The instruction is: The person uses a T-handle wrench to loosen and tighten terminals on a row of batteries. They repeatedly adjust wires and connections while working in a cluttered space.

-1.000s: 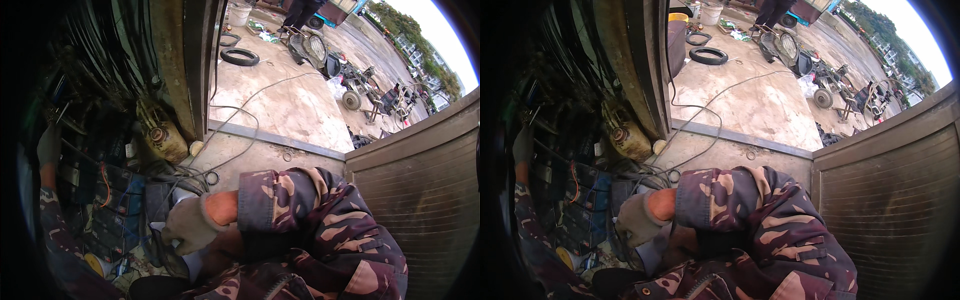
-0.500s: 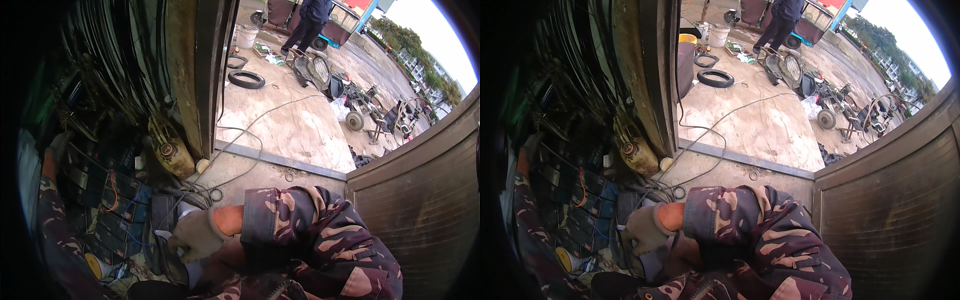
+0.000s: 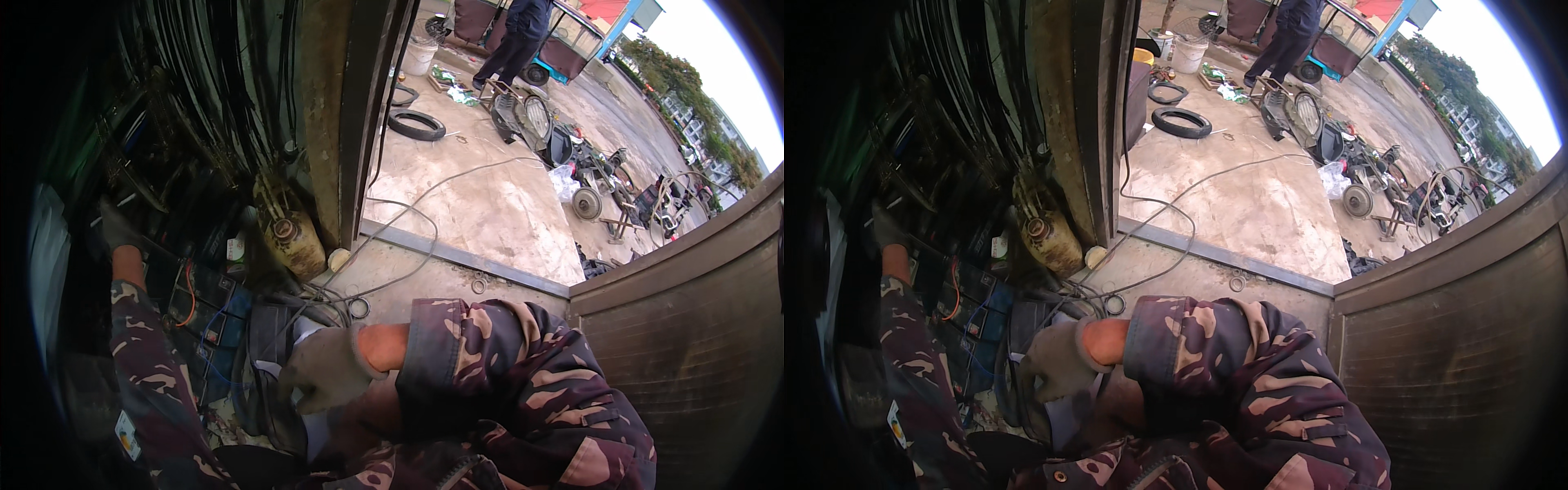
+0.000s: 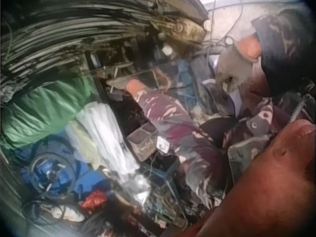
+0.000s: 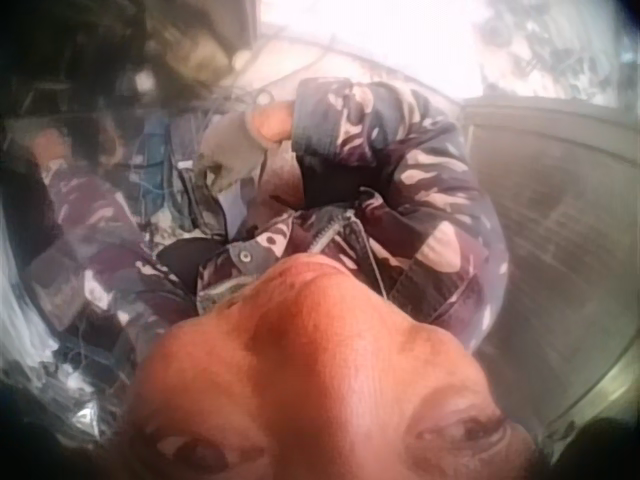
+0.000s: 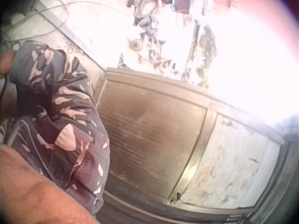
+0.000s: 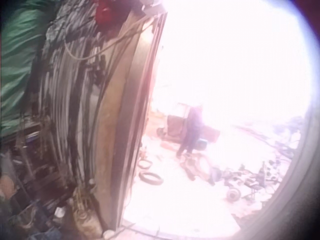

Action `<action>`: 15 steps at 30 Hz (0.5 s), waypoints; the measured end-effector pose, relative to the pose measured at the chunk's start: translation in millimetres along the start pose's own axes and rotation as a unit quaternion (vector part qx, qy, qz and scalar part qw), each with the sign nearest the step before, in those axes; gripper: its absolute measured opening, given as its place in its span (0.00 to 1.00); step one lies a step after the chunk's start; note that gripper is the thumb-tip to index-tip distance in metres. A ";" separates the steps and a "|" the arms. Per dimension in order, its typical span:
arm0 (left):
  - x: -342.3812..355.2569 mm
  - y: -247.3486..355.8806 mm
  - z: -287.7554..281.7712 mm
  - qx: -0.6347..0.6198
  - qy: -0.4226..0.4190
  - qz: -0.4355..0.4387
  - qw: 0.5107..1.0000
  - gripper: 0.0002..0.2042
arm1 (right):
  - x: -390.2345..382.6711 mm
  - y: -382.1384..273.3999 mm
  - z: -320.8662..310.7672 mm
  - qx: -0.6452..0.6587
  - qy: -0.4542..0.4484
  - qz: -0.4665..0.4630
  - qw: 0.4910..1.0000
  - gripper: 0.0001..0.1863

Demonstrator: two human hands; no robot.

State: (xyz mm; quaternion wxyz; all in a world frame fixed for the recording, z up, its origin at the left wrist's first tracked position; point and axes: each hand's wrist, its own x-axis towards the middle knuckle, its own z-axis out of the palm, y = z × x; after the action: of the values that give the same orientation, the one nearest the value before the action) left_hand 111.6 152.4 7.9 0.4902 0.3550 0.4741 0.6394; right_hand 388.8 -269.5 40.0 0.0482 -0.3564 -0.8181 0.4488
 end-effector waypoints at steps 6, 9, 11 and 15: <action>-48.1 3.8 -7.6 -0.053 -0.140 -0.009 0.989 0.38 | 1.5 3.0 2.8 -0.048 0.017 0.017 0.999 0.24; -58.2 6.0 -8.4 -0.041 -0.211 -0.057 0.975 0.32 | 0.6 5.0 7.3 -0.070 0.027 0.033 0.997 0.23; -61.8 11.3 -10.5 -0.041 -0.257 -0.067 0.963 0.29 | 0.5 6.0 8.4 -0.060 0.027 0.024 0.998 0.23; -66.0 17.3 -12.3 0.025 -0.221 -0.026 0.975 0.27 | 1.7 6.5 8.8 -0.038 0.034 0.005 0.999 0.23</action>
State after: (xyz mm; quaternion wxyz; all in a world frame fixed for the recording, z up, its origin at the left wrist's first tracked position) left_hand 112.9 84.4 21.4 0.5905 0.4873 0.3792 0.5197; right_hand 387.5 -272.4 29.4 0.0605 -0.3772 -0.8304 0.4056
